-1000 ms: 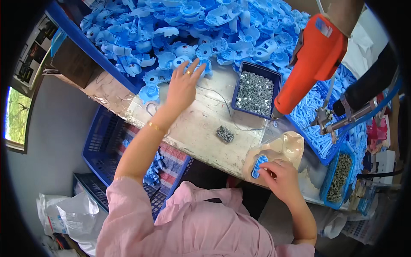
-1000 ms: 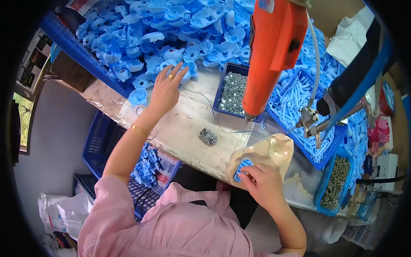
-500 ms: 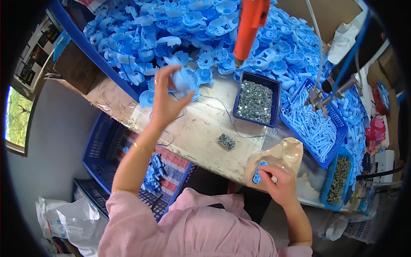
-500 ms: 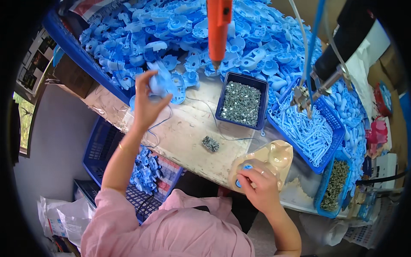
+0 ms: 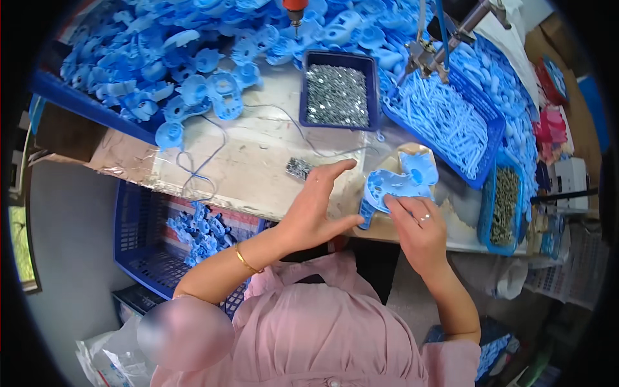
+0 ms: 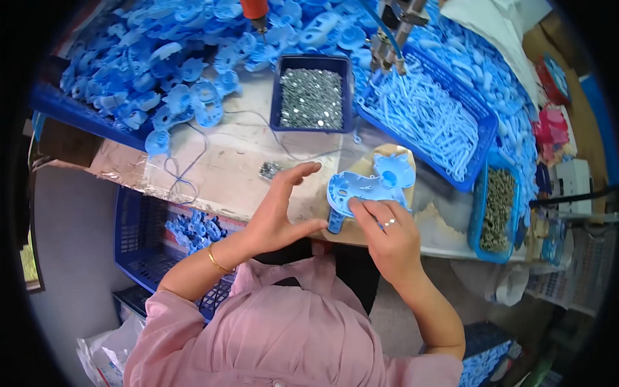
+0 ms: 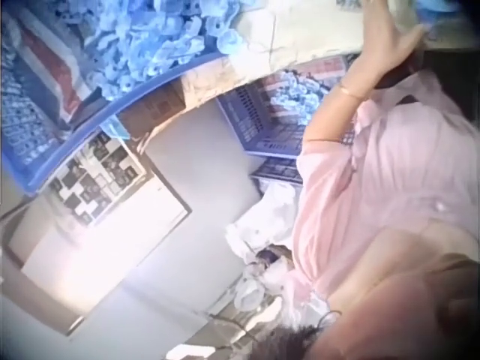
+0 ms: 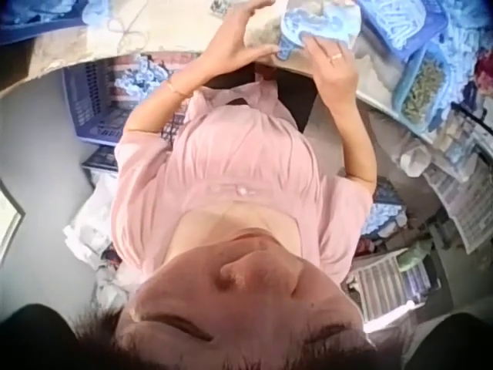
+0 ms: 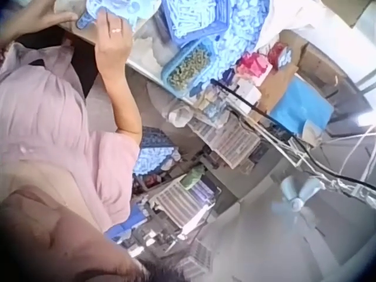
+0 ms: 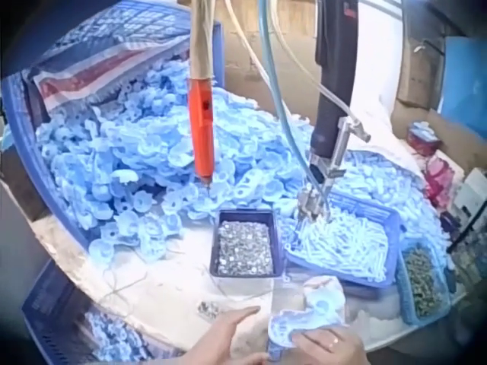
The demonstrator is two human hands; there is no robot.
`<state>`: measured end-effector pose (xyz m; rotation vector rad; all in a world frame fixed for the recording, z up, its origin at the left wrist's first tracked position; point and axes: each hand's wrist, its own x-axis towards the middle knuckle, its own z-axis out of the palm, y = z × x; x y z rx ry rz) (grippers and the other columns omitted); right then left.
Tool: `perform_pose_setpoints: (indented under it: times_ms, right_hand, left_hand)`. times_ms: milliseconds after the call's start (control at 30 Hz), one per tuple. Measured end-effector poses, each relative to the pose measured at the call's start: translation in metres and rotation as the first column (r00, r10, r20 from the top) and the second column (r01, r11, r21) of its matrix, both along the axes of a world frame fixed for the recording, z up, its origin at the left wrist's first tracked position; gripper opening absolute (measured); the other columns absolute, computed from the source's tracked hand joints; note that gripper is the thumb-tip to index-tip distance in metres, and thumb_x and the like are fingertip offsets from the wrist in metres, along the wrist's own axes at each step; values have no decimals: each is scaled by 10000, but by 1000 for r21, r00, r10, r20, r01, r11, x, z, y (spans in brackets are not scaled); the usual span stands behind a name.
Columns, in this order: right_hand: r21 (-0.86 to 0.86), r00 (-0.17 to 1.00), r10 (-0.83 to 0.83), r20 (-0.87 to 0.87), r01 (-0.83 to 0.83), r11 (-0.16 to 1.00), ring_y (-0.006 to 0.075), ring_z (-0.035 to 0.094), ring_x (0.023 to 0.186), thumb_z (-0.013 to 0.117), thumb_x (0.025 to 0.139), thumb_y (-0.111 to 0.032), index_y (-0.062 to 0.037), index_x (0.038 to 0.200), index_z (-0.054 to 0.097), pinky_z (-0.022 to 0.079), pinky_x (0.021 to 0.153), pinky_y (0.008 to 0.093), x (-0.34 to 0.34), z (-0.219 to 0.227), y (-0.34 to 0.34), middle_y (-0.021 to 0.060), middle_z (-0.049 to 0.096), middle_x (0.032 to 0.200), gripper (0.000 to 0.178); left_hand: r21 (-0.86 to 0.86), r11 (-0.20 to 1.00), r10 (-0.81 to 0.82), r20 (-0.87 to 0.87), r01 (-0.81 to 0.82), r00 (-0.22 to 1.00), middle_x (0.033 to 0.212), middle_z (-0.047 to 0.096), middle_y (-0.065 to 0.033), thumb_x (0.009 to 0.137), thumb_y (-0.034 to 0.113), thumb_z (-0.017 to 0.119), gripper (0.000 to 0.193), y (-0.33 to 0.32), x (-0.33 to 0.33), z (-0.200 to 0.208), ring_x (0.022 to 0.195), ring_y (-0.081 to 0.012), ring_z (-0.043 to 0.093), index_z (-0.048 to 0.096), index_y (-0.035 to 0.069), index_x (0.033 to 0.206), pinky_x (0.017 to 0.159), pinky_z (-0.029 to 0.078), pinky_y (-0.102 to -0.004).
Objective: Assembling plastic toy dogs by fitting components into a jig and securing them with a power tool.
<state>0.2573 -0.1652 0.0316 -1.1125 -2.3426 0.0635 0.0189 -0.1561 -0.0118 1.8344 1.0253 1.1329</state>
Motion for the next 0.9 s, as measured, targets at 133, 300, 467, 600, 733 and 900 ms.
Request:
perform_pose_setpoints:
  times_ms: [133, 300, 467, 600, 733, 900]
  right_hand:
    - [-83, 994, -33, 103, 41, 996, 255, 597, 860, 703, 784, 9, -45, 1136, 712, 491, 743, 386, 4, -21, -9, 74, 631, 956, 356]
    - [-149, 995, -2, 101, 17, 989, 263, 588, 868, 678, 772, -8, -40, 1192, 688, 495, 756, 385, 15, -24, -10, 77, 631, 984, 421]
    - [-193, 990, 45, 132, -19, 981, 274, 577, 899, 619, 760, 20, -28, 1253, 651, 503, 772, 378, 19, -23, -9, 80, 616, 1015, 496]
    - [-218, 982, 36, 185, 5, 976, 271, 568, 905, 615, 758, 29, -29, 1257, 646, 507, 780, 375, 16, -19, -5, 71, 610, 1013, 503]
    - [-260, 974, 118, 193, -65, 963, 265, 559, 914, 615, 757, 24, -30, 1263, 636, 512, 783, 369, 21, -21, 0, 55, 607, 1016, 509]
    - [-303, 965, 103, 239, -27, 953, 268, 563, 912, 613, 766, 17, -32, 1254, 633, 515, 790, 373, 20, -18, 2, 54, 603, 1010, 491]
  left_hand:
    - [34, 998, -40, -213, 48, 976, 1417, 480, -190, 749, 220, 857, 891, 3, 15, -6, 1288, -413, 450, 363, 41, 1467, 1083, 398, -473]
    - [84, 992, -63, -274, 90, 960, 1369, 518, -180, 703, 154, 844, 860, 6, 28, -11, 1273, -404, 467, 401, 50, 1433, 1088, 385, -476]
    - [77, 993, -61, -303, 88, 951, 1364, 533, -167, 692, 138, 834, 828, 5, 29, -9, 1283, -388, 473, 437, 66, 1415, 1094, 383, -469]
    - [71, 995, -39, -341, 67, 939, 1397, 517, -166, 694, 152, 820, 836, 3, 29, -2, 1282, -382, 469, 436, 46, 1428, 1108, 382, -457]
    - [53, 995, -57, -338, 79, 939, 1403, 512, -170, 689, 146, 824, 849, 6, 28, -5, 1286, -383, 468, 434, 43, 1436, 1108, 386, -456]
    - [61, 994, -60, -346, 86, 936, 1428, 500, -175, 719, 155, 828, 857, 7, 29, -5, 1319, -388, 450, 416, 69, 1465, 1113, 370, -467]
